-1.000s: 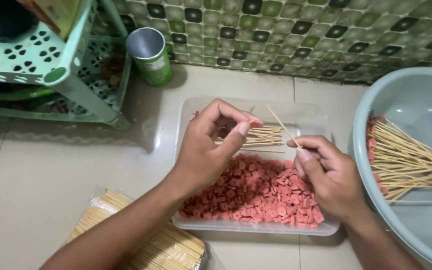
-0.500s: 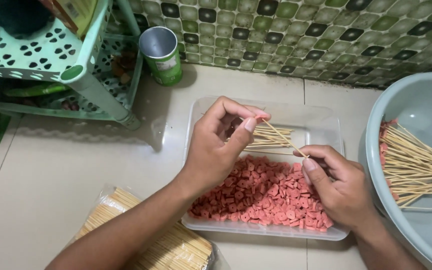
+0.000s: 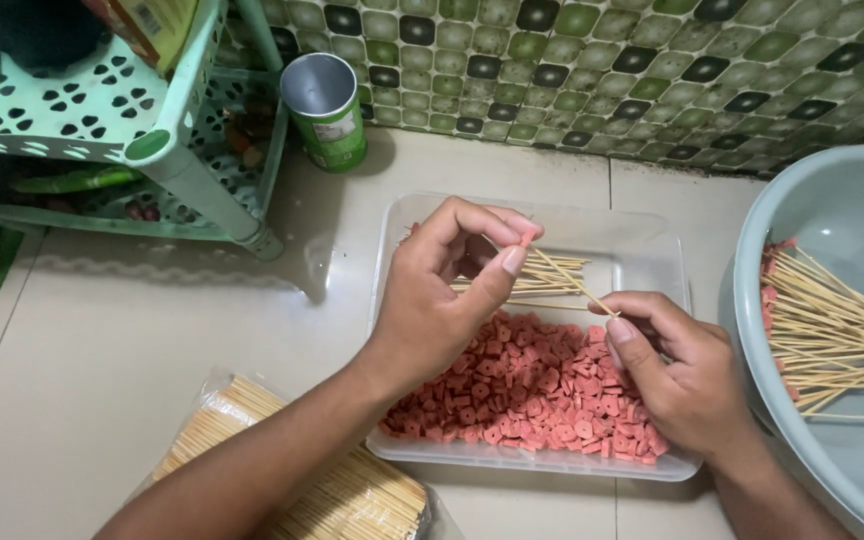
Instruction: Skewering small pieces of pink food onto wooden sticks manually.
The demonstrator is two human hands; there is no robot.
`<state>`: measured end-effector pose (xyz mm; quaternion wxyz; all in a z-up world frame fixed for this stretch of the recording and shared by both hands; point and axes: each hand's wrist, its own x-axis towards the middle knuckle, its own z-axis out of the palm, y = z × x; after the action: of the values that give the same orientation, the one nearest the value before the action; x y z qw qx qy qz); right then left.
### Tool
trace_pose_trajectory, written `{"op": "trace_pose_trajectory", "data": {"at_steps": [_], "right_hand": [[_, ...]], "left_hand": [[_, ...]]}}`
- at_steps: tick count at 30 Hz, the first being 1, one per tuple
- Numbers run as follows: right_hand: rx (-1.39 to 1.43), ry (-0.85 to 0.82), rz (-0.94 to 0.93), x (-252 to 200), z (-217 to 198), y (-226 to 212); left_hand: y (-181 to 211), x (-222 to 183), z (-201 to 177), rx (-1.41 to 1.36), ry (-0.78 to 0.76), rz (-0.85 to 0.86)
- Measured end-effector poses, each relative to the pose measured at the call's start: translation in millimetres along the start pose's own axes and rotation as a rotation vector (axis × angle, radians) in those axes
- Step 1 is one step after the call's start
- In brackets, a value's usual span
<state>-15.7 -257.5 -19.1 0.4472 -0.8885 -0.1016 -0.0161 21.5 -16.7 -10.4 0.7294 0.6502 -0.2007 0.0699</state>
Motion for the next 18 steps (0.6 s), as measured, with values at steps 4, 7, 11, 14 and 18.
{"op": "trace_pose_trajectory", "data": {"at_steps": [4,7,11,14,18], "right_hand": [[-0.013,0.002,-0.016,0.6,-0.2,-1.7],[-0.008,0.003,0.006,0.2,-0.4,-2.3],[-0.009,0.002,0.013,0.4,-0.4,-2.1],[-0.017,-0.001,0.012,0.9,-0.7,-3.2],[-0.019,-0.003,-0.006,1.0,-0.5,-4.0]], "left_hand": [[1.1,0.0,0.5,0.048,-0.002,0.014],[3.8,-0.8,1.8,0.075,0.012,0.015],[6.1,0.3,2.5,0.214,0.023,0.064],[5.4,0.2,3.3,0.302,0.029,0.110],[8.1,-1.8,4.3,0.384,0.026,0.151]]}}
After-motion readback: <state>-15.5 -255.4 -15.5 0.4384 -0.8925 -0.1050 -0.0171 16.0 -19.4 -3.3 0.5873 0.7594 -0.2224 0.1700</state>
